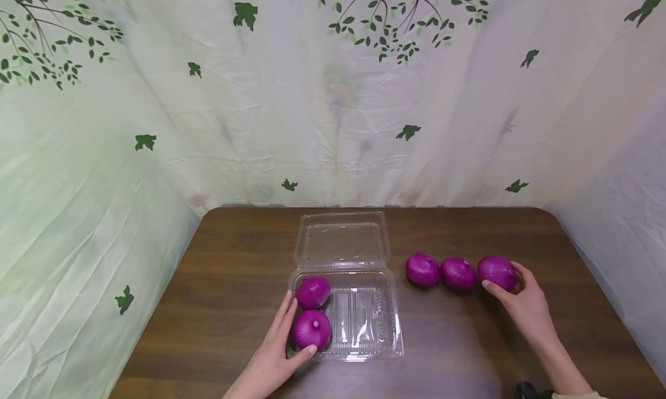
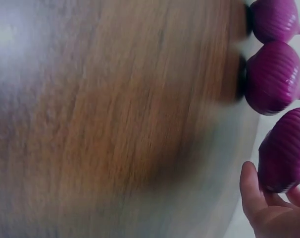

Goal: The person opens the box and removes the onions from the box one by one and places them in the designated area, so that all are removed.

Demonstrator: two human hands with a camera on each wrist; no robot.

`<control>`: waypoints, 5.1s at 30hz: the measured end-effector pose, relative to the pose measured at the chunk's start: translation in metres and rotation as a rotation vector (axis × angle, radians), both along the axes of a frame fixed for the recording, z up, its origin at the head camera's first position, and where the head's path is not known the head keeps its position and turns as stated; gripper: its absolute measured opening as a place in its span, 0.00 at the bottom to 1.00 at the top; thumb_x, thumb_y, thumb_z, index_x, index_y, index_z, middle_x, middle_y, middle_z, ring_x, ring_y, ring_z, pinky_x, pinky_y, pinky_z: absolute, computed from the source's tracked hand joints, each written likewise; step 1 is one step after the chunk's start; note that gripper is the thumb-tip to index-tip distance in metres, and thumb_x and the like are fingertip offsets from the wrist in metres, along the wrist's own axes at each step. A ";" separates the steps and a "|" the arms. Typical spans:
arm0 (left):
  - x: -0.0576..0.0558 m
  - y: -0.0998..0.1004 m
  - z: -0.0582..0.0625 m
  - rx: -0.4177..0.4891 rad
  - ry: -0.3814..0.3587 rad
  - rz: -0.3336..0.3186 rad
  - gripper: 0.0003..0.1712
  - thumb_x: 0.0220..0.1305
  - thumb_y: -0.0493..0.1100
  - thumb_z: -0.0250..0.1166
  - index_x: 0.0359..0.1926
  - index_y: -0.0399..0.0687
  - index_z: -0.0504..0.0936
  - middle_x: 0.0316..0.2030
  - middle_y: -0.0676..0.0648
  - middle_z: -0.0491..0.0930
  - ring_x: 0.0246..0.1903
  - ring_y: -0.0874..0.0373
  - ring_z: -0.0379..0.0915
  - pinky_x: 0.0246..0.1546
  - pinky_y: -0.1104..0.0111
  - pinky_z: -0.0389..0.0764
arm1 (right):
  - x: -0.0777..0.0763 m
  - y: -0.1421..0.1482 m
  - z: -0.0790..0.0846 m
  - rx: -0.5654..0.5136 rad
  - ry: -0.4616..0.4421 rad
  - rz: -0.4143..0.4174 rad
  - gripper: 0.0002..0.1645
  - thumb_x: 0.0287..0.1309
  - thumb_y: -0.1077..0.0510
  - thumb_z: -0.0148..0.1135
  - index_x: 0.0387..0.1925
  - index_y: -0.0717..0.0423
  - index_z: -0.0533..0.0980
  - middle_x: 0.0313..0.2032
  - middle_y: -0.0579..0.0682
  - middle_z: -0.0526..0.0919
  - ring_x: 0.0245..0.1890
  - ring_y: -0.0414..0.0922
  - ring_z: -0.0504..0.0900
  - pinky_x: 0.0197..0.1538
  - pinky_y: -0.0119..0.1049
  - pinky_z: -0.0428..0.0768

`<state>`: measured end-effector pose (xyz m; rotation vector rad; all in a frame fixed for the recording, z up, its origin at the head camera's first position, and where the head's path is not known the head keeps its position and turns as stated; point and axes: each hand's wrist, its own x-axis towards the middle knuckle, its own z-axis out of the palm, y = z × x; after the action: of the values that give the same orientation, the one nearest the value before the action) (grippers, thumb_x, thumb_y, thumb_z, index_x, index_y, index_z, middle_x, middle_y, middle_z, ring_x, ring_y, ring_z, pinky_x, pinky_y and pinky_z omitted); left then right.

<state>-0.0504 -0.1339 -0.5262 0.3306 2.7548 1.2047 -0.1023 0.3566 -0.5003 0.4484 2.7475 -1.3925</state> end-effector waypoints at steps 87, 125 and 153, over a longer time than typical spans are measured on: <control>0.001 0.002 0.000 -0.013 0.030 -0.002 0.57 0.58 0.66 0.66 0.79 0.53 0.46 0.78 0.58 0.33 0.74 0.48 0.42 0.61 0.39 0.63 | 0.034 -0.133 0.016 -0.112 0.579 0.265 0.31 0.56 0.74 0.65 0.61 0.54 0.75 0.58 0.52 0.77 0.53 0.39 0.77 0.48 0.24 0.77; 0.000 0.001 0.000 0.004 0.027 -0.001 0.57 0.58 0.67 0.66 0.78 0.52 0.47 0.78 0.58 0.33 0.74 0.48 0.42 0.61 0.39 0.63 | 0.028 -0.239 0.003 -0.328 0.360 0.580 0.27 0.60 0.66 0.66 0.57 0.41 0.76 0.55 0.48 0.80 0.45 0.52 0.82 0.48 0.39 0.82; 0.000 0.001 -0.001 0.013 0.031 -0.014 0.58 0.59 0.68 0.65 0.78 0.52 0.47 0.78 0.58 0.33 0.74 0.50 0.41 0.63 0.41 0.62 | 0.025 -0.274 -0.005 -0.422 0.187 0.700 0.26 0.62 0.60 0.64 0.62 0.53 0.73 0.55 0.48 0.78 0.53 0.49 0.77 0.52 0.38 0.80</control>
<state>-0.0499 -0.1330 -0.5276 0.3725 2.7667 1.2241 -0.0776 0.0828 -0.5056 -0.6213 2.2418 -1.7509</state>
